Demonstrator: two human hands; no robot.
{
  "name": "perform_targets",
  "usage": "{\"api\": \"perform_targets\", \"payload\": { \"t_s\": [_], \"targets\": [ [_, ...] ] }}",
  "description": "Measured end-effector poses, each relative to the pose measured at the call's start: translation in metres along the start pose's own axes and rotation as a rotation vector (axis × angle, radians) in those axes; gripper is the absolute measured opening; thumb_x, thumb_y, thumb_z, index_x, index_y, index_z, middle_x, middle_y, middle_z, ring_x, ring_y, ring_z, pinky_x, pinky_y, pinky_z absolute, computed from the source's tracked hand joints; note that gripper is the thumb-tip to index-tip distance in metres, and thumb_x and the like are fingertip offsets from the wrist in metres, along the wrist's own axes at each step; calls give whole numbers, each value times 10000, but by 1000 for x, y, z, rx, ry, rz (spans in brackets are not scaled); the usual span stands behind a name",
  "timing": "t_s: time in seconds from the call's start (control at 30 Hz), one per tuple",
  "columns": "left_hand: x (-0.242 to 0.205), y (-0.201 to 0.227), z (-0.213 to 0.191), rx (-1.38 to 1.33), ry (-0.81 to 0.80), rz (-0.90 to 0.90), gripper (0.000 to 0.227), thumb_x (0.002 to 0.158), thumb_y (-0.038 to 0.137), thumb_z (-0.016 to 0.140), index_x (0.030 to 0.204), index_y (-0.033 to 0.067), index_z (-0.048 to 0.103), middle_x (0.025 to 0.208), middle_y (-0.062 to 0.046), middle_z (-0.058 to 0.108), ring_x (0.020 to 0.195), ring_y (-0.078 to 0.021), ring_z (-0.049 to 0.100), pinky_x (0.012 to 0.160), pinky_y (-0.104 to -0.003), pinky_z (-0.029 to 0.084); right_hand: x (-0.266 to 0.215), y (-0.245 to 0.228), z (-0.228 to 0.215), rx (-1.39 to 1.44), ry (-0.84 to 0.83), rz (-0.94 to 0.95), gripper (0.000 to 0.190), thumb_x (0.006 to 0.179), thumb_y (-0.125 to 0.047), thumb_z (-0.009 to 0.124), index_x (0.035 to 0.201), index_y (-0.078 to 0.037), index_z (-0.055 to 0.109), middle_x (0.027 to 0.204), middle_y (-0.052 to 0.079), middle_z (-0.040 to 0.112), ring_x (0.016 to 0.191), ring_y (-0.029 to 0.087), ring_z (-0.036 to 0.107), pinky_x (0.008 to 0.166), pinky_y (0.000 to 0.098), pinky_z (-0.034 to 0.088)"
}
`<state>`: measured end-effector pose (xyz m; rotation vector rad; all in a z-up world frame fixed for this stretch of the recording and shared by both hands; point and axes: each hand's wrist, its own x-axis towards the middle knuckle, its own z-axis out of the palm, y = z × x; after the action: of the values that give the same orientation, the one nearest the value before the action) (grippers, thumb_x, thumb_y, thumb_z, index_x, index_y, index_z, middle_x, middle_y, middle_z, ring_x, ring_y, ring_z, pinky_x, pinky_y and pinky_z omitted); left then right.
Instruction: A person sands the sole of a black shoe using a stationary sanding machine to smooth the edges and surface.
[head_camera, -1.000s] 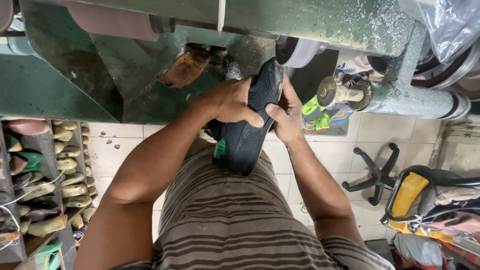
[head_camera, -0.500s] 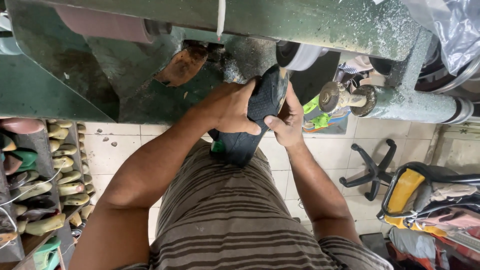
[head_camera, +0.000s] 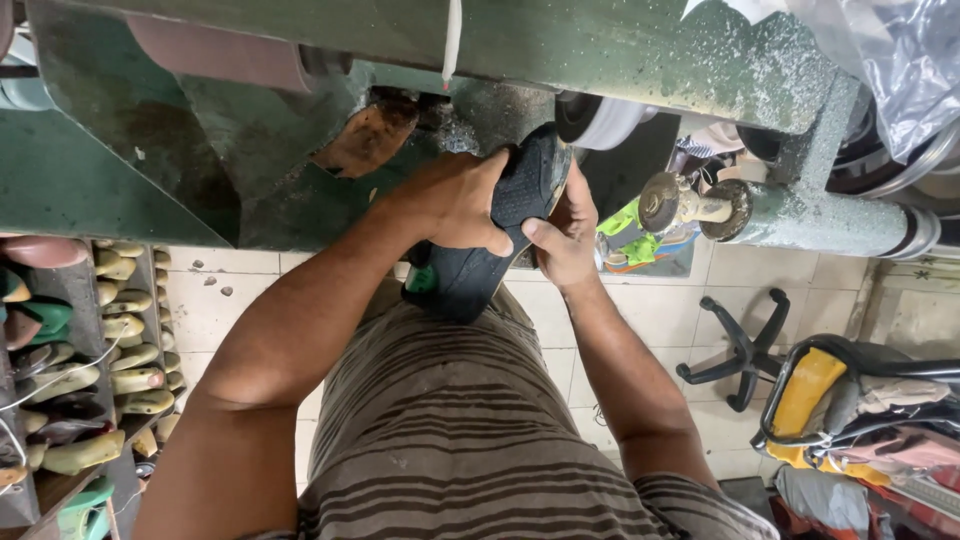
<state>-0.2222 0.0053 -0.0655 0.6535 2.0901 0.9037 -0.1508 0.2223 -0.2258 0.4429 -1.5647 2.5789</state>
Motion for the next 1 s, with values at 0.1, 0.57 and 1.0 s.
{"api": "perform_targets", "payload": {
  "t_s": [0.1, 0.57, 1.0],
  "targets": [
    [10, -19, 12, -3, 40, 66, 1048, 622, 415, 808, 1464, -74, 421, 904, -224, 751, 894, -496, 722, 750, -627, 580, 6, -2, 7, 13, 1, -9, 854, 791, 61, 768, 1557, -60, 408, 1398, 209, 598, 1291, 306, 594, 1024, 487, 551],
    [21, -38, 28, 238, 160, 162, 1065, 646, 359, 769, 1562, 23, 343, 1016, -249, 729, 872, -502, 724, 754, -614, 556, 5, -7, -9, -44, -46, -13, 832, 697, 112, 861, 1397, -34, 434, 1264, 195, 623, 1179, 294, 651, 942, 412, 586],
    [22, -35, 22, 174, 96, 142, 1037, 632, 360, 754, 1532, 16, 371, 968, -247, 729, 847, -510, 721, 728, -608, 549, 11, -12, 0, -21, -16, 37, 796, 729, 71, 872, 1391, -63, 452, 1250, 174, 639, 1164, 262, 665, 921, 371, 603]
  ]
}}
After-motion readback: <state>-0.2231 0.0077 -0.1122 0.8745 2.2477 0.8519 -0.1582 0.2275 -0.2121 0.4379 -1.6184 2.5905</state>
